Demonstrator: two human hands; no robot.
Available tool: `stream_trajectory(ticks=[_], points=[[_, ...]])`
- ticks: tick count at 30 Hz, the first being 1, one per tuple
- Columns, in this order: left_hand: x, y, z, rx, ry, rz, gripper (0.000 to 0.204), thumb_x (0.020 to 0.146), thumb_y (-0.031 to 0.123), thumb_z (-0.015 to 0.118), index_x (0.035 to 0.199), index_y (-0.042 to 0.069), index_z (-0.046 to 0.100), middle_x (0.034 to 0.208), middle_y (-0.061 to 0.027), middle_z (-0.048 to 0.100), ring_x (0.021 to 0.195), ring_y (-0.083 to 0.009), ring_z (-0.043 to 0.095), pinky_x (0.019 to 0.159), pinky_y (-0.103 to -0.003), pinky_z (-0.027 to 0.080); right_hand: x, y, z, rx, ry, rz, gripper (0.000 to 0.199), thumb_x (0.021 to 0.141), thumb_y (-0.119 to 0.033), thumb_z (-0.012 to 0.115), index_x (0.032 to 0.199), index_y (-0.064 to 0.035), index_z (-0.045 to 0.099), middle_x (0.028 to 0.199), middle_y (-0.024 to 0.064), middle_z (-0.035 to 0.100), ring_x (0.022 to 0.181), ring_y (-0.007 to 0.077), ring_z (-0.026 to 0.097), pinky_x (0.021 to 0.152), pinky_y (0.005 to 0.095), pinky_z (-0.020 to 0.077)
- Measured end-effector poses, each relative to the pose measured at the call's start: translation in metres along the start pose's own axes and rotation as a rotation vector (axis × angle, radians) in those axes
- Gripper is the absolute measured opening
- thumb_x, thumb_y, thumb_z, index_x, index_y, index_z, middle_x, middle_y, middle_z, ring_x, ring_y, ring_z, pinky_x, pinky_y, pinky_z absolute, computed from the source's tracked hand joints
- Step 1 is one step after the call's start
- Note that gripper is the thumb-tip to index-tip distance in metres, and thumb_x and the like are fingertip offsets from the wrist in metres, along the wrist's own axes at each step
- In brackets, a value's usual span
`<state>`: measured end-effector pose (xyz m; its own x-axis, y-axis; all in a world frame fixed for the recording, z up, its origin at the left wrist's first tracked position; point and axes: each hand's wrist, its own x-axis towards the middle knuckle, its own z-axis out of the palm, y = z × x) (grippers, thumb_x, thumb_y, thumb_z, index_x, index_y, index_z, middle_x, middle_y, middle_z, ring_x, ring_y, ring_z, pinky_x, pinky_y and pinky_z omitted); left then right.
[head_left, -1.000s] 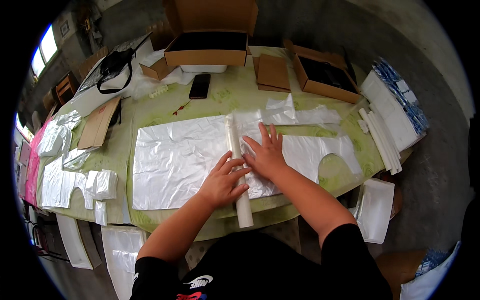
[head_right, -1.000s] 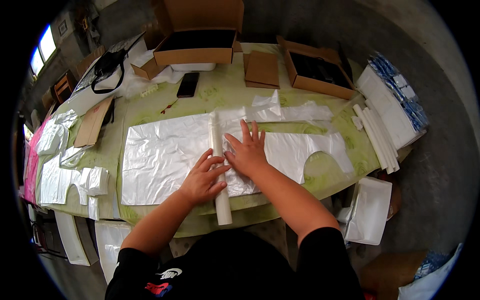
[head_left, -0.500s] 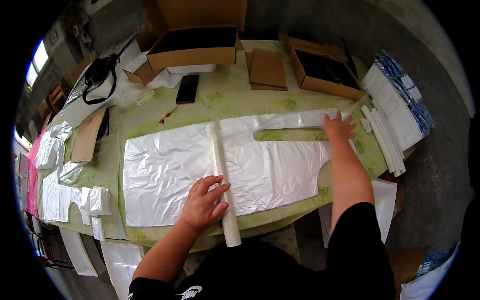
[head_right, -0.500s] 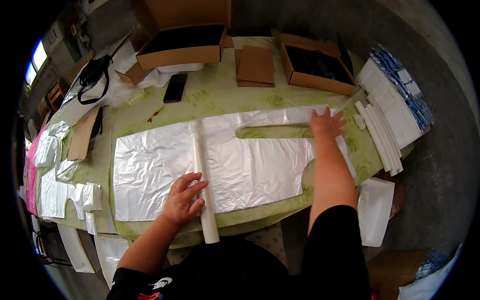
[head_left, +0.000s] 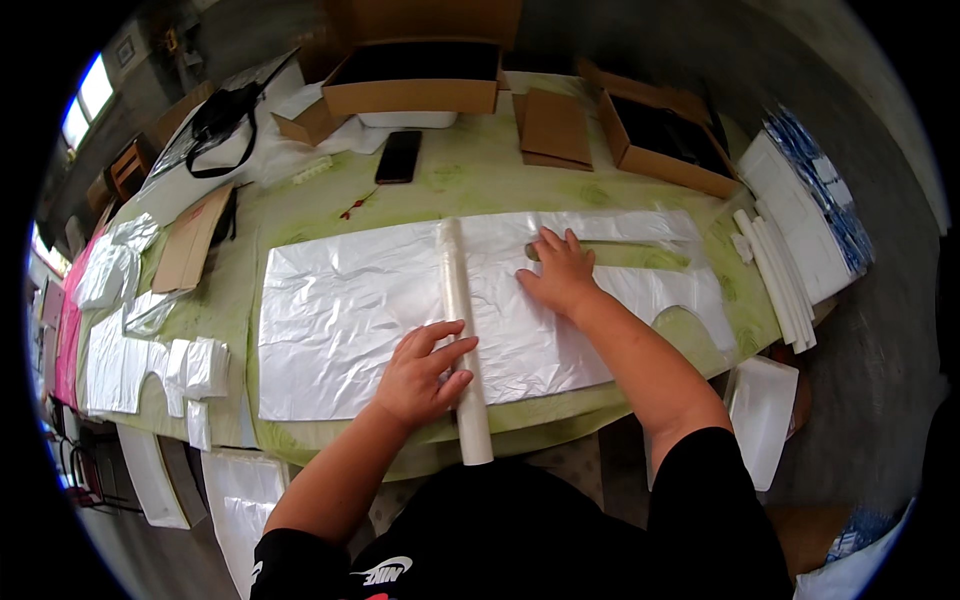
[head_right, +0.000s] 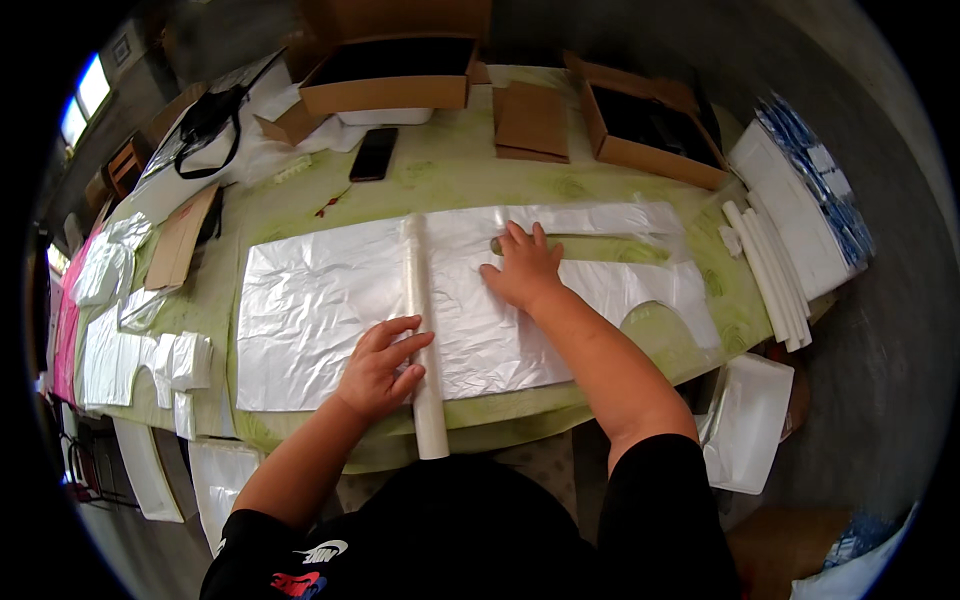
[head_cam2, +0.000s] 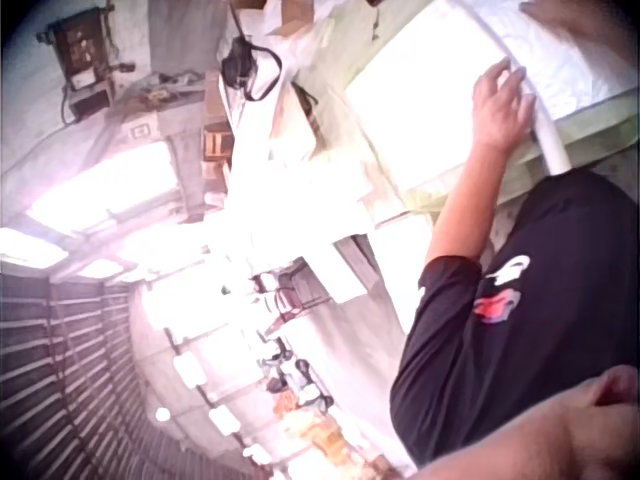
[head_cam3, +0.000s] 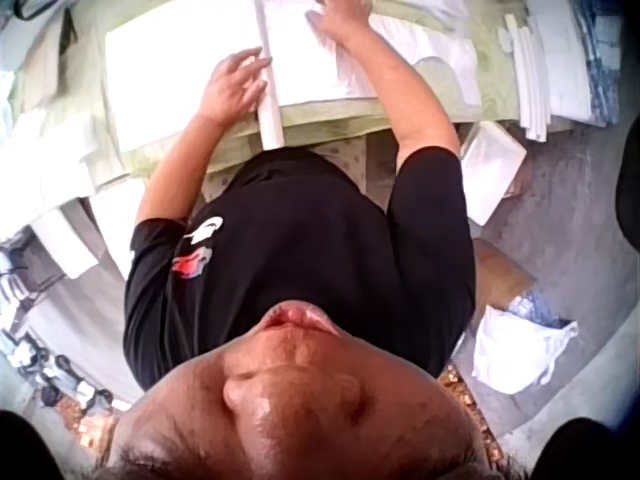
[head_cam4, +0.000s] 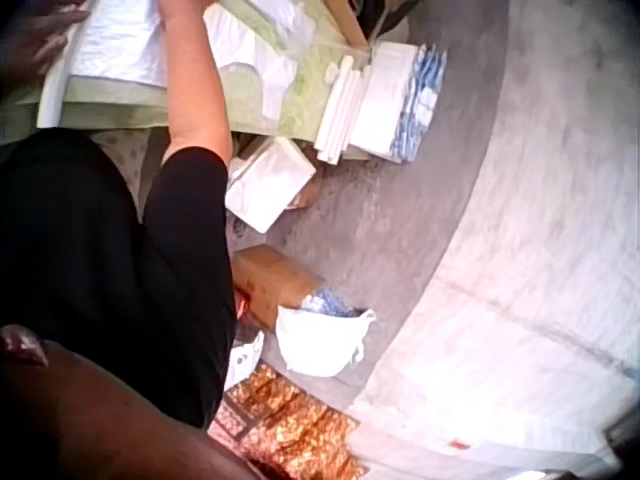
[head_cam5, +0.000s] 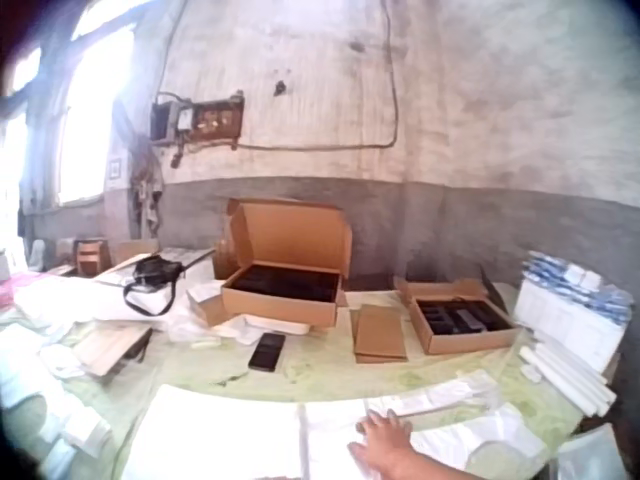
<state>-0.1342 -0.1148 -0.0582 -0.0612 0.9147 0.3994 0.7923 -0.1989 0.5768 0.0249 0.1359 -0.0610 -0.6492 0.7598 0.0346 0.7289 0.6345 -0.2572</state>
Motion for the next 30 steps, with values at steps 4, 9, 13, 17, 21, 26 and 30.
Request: stream_trajectory(ticks=[4,9,13,17,21,26,30], points=[[-0.002,-0.006,0.004,-0.012,0.001,-0.002,0.041,0.087,0.020,0.068,0.126,0.010,0.070,0.138,-0.0137,0.059,0.121,-0.0340,0.059,0.105,-0.045,0.045,-0.025,-0.041,0.008,0.227,0.307,-0.480,0.068,0.086,-0.032,0.070,0.145,-0.0029,0.051,0.160,0.0148,0.039,0.150,0.0384,0.031,0.118,0.0631,0.0258],[-0.020,-0.022,0.006,-0.139,0.088,-0.009,0.018,0.086,0.003,0.061,0.102,0.005,0.069,0.099,-0.0126,0.068,0.093,-0.0306,0.065,0.085,-0.041,0.053,-0.087,-0.101,0.010,0.607,-0.065,-0.700,0.050,0.089,-0.027,0.071,0.133,-0.0036,0.064,0.140,0.0167,0.061,0.139,0.0382,0.047,0.120,0.0485,0.0315],[-0.045,-0.054,0.008,-0.564,0.501,-0.203,0.028,0.084,-0.011,0.047,0.101,0.002,0.066,0.098,-0.0109,0.067,0.085,-0.0163,0.062,0.077,-0.028,0.051,-0.105,-0.114,0.020,0.395,-0.071,-0.669,0.033,0.092,-0.024,0.069,0.121,-0.0083,0.069,0.127,0.0101,0.067,0.140,0.0366,0.046,0.120,0.0594,0.0263],[0.010,-0.004,-0.043,-0.343,0.324,0.131,0.026,0.089,0.001,0.055,0.112,0.002,0.067,0.124,-0.0134,0.068,0.122,-0.0337,0.058,0.106,-0.043,0.044,-0.110,-0.135,0.034,0.400,-0.033,-0.637,0.022,0.088,-0.015,0.071,0.109,-0.0075,0.070,0.116,0.0128,0.068,0.134,0.0369,0.050,0.117,0.0593,0.0310],[0.034,-0.022,-0.040,-0.230,-0.253,0.166,0.036,0.101,0.018,0.045,0.126,0.002,0.067,0.135,-0.0148,0.064,0.140,-0.0412,0.044,0.123,-0.049,0.027,-0.111,-0.163,0.029,0.815,-0.121,-0.512,0.021,0.084,-0.004,0.068,0.105,-0.0049,0.069,0.118,0.0195,0.061,0.119,0.0367,0.057,0.103,0.0484,0.0462],[-0.007,-0.076,-0.038,-0.420,-0.211,0.051,0.036,0.105,0.024,0.044,0.120,0.005,0.070,0.137,-0.0159,0.061,0.148,-0.0398,0.034,0.126,-0.047,0.019,-0.135,-0.142,0.032,0.705,0.168,-0.822,0.016,0.080,-0.004,0.071,0.096,-0.0055,0.071,0.123,0.0167,0.062,0.123,0.0402,0.056,0.108,0.0494,0.0449],[-0.020,-0.083,-0.044,-0.664,-0.092,-0.137,0.028,0.103,0.024,0.050,0.111,0.006,0.070,0.142,-0.0138,0.056,0.153,-0.0354,0.025,0.126,-0.047,0.019,-0.140,-0.151,0.033,0.686,0.064,-0.905,0.011,0.080,-0.008,0.072,0.091,-0.0062,0.071,0.113,0.0145,0.066,0.123,0.0384,0.057,0.113,0.0522,0.0403]])
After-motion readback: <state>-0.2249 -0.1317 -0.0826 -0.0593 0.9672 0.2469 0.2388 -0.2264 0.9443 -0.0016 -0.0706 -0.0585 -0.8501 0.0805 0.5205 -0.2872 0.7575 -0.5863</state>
